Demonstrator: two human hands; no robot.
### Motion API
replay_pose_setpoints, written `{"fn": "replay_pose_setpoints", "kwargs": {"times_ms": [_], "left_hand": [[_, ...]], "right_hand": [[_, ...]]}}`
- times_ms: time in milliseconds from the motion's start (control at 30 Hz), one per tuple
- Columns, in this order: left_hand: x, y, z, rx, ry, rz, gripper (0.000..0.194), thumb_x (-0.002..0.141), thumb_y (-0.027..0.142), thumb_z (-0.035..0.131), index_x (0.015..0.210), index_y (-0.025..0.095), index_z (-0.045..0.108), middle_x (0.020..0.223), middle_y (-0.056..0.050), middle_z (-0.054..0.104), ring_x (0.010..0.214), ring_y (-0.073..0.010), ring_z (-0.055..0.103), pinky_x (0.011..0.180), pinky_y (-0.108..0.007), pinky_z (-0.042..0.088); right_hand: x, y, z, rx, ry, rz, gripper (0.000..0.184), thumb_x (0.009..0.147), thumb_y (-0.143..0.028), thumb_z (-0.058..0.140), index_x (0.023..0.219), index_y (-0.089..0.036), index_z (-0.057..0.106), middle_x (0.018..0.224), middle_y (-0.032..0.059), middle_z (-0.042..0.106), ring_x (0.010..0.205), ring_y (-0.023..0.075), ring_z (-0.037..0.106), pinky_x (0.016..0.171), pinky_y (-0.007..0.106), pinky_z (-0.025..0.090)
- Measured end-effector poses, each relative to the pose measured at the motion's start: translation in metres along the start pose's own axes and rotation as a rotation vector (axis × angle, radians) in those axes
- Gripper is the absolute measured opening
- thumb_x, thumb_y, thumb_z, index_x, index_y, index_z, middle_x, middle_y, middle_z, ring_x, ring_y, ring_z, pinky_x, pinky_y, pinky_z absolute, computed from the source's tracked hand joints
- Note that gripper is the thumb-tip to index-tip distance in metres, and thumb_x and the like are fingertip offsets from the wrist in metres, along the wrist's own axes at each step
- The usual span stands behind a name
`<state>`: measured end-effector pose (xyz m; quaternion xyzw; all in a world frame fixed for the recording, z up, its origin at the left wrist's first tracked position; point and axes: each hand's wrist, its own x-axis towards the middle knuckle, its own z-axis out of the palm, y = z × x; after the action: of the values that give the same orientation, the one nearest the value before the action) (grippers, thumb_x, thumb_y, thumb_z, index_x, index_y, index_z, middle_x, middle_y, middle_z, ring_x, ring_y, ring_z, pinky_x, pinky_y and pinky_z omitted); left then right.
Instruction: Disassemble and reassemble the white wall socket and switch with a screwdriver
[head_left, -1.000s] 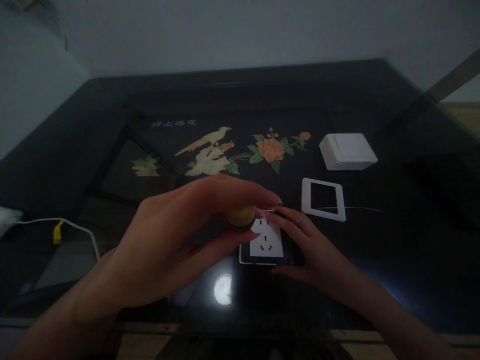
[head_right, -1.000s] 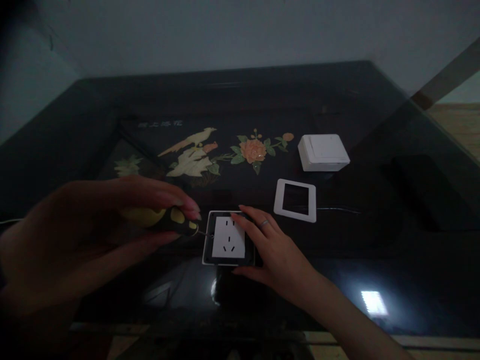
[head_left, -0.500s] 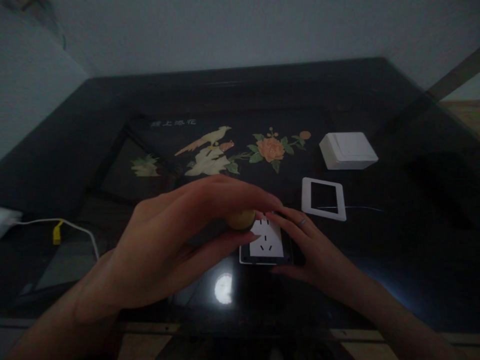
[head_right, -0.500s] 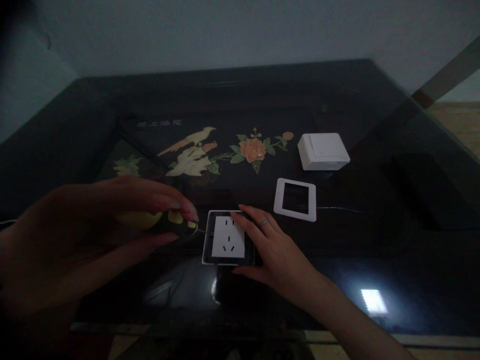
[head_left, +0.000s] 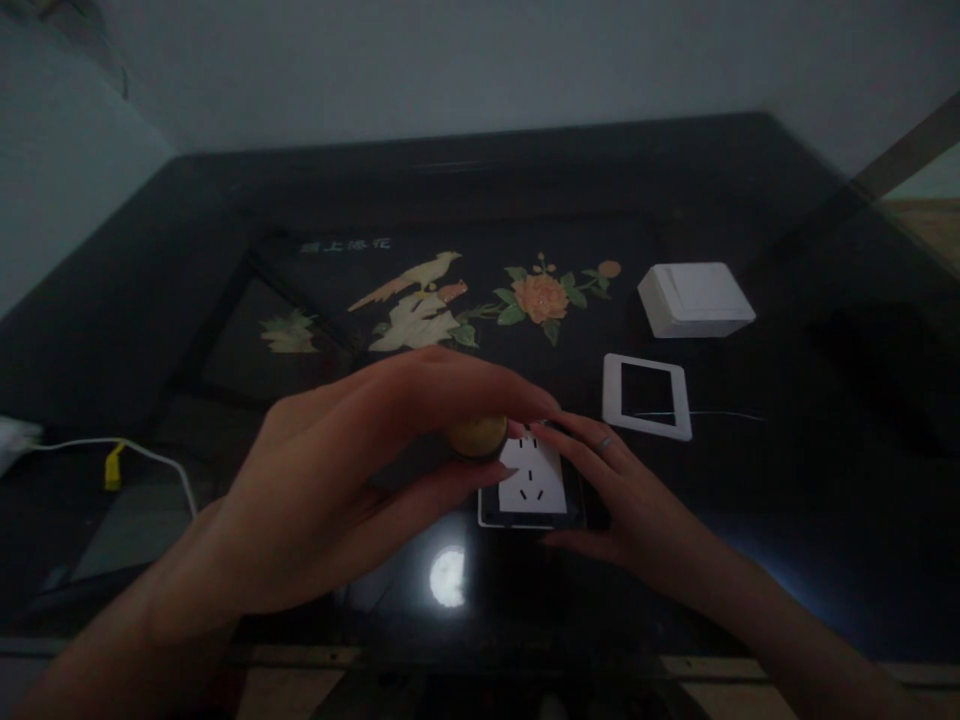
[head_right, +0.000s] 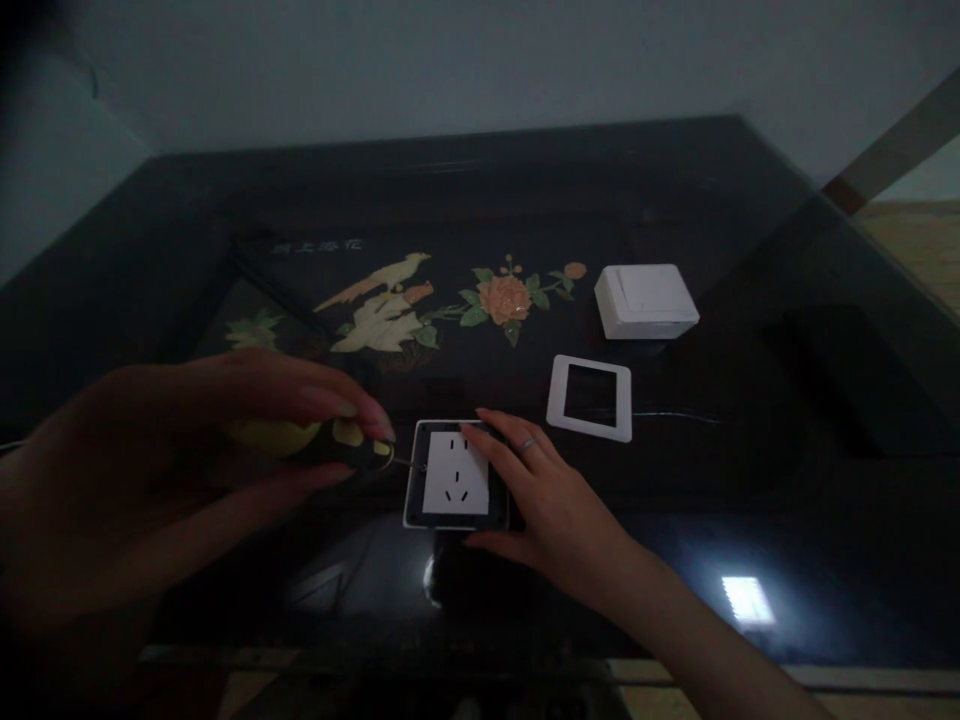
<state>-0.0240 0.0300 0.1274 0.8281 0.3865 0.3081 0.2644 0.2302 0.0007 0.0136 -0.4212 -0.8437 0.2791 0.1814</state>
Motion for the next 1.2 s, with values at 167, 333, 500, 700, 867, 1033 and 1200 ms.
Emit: {"fn": "replay_pose_setpoints", "kwargs": {"times_ms": [167,333,500,700,867,1033,1200], "left_hand": [[0.0017,-0.0004,-0.0024,-0.013,-0.065,0.056,0.027,0.092,0.025,0.065,0.117,0.034,0.058,0.112,0.007,0.073,0.088,-0.0142,0.074,0.094,-0.03,0.059],[0.0013,0.0008,-0.0013,-0.013,-0.03,0.024,0.026,0.092,0.023,0.065,0.115,0.033,0.06,0.106,0.004,0.073,0.091,-0.0165,0.073,0.091,-0.032,0.06],[0.0039,0.0033,0.0007,0.131,0.104,0.068,0.033,0.085,0.023,0.072,0.115,0.034,0.062,0.114,0.001,0.067,0.096,-0.0209,0.068,0.083,-0.032,0.062],[0.0037,0.0034,0.0003,0.094,0.045,0.095,0.041,0.085,0.018,0.07,0.122,0.034,0.06,0.112,0.002,0.07,0.093,-0.0196,0.07,0.087,-0.032,0.06],[0.0002,0.0052,-0.0007,0.076,0.012,0.058,0.039,0.089,0.017,0.064,0.124,0.033,0.059,0.113,0.003,0.072,0.095,-0.0188,0.071,0.089,-0.032,0.06],[0.0,0.0085,0.0029,0.075,0.044,0.09,0.024,0.088,0.021,0.069,0.11,0.032,0.065,0.113,0.003,0.071,0.095,-0.0164,0.071,0.085,-0.028,0.062],[0.0002,0.0077,0.0063,0.054,0.102,0.051,0.014,0.089,0.022,0.069,0.1,0.03,0.068,0.107,0.003,0.072,0.086,-0.0151,0.072,0.081,-0.028,0.063]], "right_hand": [[0.0013,0.0001,0.0003,0.004,0.006,0.004,0.096,0.071,-0.021,0.083,0.149,-0.026,0.028,0.153,0.016,0.039,0.141,0.0315,0.04,0.111,0.055,0.043],[0.0015,-0.0004,0.0004,0.029,-0.005,0.015,0.094,0.074,-0.022,0.08,0.151,-0.028,0.027,0.154,0.0149,0.038,0.142,0.0314,0.039,0.112,0.056,0.041],[0.0012,-0.0009,0.0003,0.026,-0.015,0.034,0.093,0.075,-0.023,0.079,0.151,-0.031,0.027,0.156,0.0139,0.036,0.143,0.0335,0.038,0.112,0.059,0.04],[0.0006,-0.0003,0.0013,0.0,-0.014,0.026,0.092,0.074,-0.023,0.08,0.15,-0.027,0.028,0.156,0.0158,0.036,0.144,0.0335,0.037,0.112,0.058,0.04],[0.0006,0.0,0.0015,-0.008,-0.007,0.016,0.094,0.073,-0.022,0.081,0.15,-0.028,0.027,0.155,0.0157,0.036,0.143,0.0331,0.037,0.112,0.059,0.041],[0.0015,-0.0006,0.0003,0.008,-0.007,0.01,0.092,0.074,-0.023,0.081,0.149,-0.029,0.027,0.152,0.015,0.039,0.141,0.0335,0.04,0.11,0.059,0.044],[0.0016,-0.001,0.0,0.014,-0.01,0.013,0.092,0.075,-0.022,0.079,0.15,-0.03,0.026,0.154,0.0143,0.037,0.142,0.0333,0.038,0.111,0.06,0.041]]}}
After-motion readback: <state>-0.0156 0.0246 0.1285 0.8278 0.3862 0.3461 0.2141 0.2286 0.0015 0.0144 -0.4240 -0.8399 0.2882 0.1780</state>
